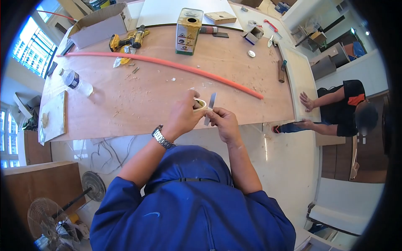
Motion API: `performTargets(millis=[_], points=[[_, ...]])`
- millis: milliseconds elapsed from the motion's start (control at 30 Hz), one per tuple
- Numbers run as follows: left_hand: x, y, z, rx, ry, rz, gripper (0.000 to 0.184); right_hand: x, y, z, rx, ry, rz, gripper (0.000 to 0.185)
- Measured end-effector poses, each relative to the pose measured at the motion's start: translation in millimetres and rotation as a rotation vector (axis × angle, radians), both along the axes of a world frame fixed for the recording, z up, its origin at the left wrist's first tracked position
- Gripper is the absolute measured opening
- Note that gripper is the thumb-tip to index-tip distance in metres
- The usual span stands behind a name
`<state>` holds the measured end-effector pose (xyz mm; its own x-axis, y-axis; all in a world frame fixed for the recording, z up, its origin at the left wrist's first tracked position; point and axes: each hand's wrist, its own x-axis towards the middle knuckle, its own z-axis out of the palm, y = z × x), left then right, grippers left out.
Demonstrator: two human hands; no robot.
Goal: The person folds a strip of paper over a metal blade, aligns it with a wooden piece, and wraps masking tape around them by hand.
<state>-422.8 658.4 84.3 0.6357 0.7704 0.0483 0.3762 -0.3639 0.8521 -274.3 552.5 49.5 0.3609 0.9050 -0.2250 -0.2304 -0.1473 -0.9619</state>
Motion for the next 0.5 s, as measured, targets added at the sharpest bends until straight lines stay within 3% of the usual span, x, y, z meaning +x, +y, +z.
performTargets(millis=[133,333,500], points=[[-0.9,5.6,8.4,-0.069,0.159,-0.066,0.050,-2.2,-0.4,-4.2,-0.014,-0.002,-0.057,0.021],[-3.6,9.9,6.2,-0.225,0.056,-0.091,0.043,-5.4,-0.5,0.6,-0.029,-0.012,-0.130,0.019],[-9.5,10.8,9.4,-0.176,0.030,-0.122,0.043,-2.3,-1.1,-0.8,-0.009,0.020,-0.091,0.020]])
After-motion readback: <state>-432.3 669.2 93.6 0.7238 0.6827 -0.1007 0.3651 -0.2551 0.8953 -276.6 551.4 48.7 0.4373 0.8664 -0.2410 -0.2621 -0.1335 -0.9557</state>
